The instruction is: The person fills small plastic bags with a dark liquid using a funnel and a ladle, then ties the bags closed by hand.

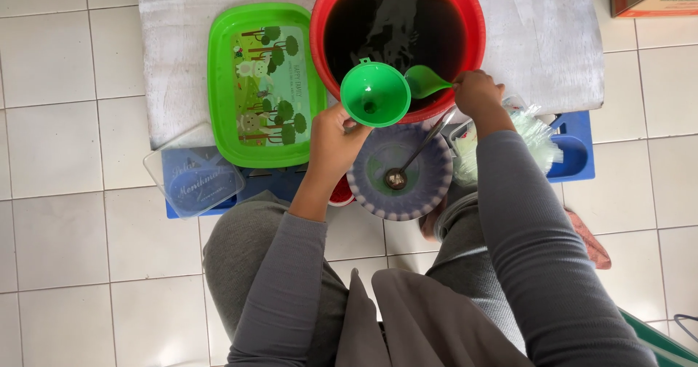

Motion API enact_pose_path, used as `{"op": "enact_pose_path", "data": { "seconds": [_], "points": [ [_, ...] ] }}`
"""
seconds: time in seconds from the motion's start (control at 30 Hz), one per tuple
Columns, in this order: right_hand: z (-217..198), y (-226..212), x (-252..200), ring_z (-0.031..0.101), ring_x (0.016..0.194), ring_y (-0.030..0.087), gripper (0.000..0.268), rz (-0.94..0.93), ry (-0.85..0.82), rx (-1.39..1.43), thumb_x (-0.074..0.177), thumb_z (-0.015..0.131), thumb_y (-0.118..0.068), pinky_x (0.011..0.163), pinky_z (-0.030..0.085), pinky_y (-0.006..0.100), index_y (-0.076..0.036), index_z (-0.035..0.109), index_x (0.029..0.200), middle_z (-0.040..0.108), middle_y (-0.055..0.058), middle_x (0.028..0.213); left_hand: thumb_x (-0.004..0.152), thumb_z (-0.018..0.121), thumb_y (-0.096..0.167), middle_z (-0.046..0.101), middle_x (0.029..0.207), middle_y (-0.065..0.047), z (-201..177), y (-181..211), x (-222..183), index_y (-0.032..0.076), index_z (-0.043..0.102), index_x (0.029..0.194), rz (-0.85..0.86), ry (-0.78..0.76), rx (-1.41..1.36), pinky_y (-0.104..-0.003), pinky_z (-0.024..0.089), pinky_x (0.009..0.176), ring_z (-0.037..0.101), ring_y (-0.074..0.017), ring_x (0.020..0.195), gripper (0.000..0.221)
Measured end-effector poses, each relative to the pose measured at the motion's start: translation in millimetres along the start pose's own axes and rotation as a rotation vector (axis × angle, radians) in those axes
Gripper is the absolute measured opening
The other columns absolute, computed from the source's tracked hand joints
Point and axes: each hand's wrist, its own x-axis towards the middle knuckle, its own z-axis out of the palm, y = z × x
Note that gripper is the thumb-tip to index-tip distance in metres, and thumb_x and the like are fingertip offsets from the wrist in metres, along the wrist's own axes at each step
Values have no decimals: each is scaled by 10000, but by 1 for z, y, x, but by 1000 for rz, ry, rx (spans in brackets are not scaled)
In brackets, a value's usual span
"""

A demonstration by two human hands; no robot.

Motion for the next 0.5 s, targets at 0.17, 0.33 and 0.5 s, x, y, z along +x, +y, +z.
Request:
{"op": "enact_pose_path", "data": {
  "seconds": [0.17, 0.33, 0.5],
  "points": [
    [16, -23, -1, 627, 1199, 372, 279, -123, -27, -30, 1077, 545, -339, 985, 369, 632, -275, 745, 1261, 685, 119, 1232, 953, 746, 133, 624, 652, 4, -6, 7, -1, 112, 674, 812, -11, 6, -2, -307, 517, 727, 530, -57, 733, 159],
    [11, -42, -18, 626, 1206, 367, 300, -126, -108, 140, 1108, 498, -315, 991, 380, 569, -221, 727, 1277, 685, 128, 1214, 974, 718, 128, 551, 614, 22, -11, 4, -2, 117, 636, 780, -3, 0, 8, -304, 509, 710, 466, -39, 708, 212],
    [5, -27, -7, 632, 1202, 428, 299, -177, -92, 406, 1105, 524, -245, 1009, 448, 552, -90, 716, 1275, 723, 195, 1184, 970, 721, 88, 609, 616, 0, -15, 1, -2, 99, 680, 800, 9, 7, 5, -303, 520, 696, 490, -42, 674, 175]
  ]
}}
